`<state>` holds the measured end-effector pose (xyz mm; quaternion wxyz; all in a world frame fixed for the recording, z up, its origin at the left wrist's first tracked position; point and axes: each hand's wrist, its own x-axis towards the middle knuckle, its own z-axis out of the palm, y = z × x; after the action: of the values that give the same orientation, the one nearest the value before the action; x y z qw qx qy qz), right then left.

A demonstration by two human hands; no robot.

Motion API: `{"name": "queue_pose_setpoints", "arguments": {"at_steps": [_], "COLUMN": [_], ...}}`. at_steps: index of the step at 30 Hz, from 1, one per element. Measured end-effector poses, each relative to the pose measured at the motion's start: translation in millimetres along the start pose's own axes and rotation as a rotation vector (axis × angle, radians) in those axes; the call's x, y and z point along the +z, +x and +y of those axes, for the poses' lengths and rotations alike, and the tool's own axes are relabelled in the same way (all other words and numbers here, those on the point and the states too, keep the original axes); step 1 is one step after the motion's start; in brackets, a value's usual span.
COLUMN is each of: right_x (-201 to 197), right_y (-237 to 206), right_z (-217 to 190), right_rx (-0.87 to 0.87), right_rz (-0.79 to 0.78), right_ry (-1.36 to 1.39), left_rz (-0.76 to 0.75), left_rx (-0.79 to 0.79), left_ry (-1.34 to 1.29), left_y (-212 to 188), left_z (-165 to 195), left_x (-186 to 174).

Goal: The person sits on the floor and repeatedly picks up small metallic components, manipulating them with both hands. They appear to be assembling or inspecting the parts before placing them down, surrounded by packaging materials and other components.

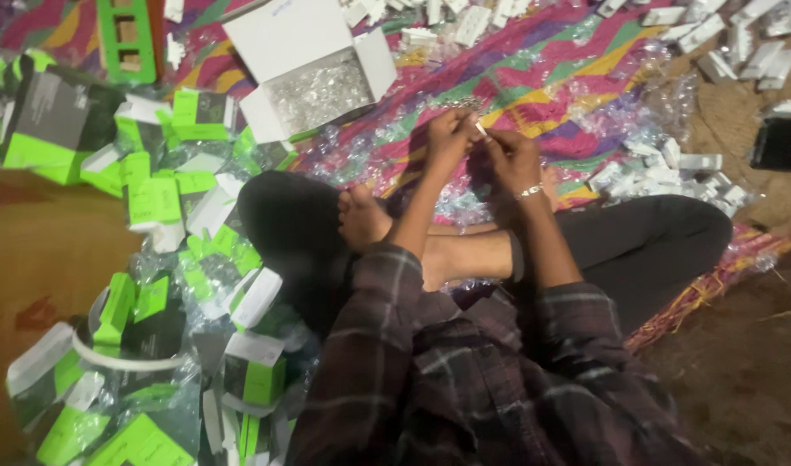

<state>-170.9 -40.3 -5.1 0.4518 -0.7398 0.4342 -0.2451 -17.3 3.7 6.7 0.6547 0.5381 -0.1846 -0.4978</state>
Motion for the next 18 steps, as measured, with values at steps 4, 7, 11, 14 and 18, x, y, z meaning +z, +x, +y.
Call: {"name": "queue_pose_setpoints", "arguments": {"at_steps": [4,7,11,14,18], "right_x": [5,15,16,2,3], "right_y": [-4,-4,15,36,40], "right_z": [-1,1,8,13,11], "right_rx": [-0.062,0.017,-0.025,0.170,0.254], "right_rz": [-0.028,0.023,0.247,0.400,0.127], "right_ry": [-0.082,-0.075,-0.257,-0.086,0.468], "left_rz": [0.027,0.062,-0.129,-0.082,-0.013], "left_rx": [0.341,0.569,0.556,0.617,0.290], "left_ry": [0.475,0.744,1.040,1.141,0.635], "left_y": [-5,-6,-22,-41,-25], "left_z": [-12,-16,-3,6,-14], "left_x": [-7,-8,1,0,-5]}}
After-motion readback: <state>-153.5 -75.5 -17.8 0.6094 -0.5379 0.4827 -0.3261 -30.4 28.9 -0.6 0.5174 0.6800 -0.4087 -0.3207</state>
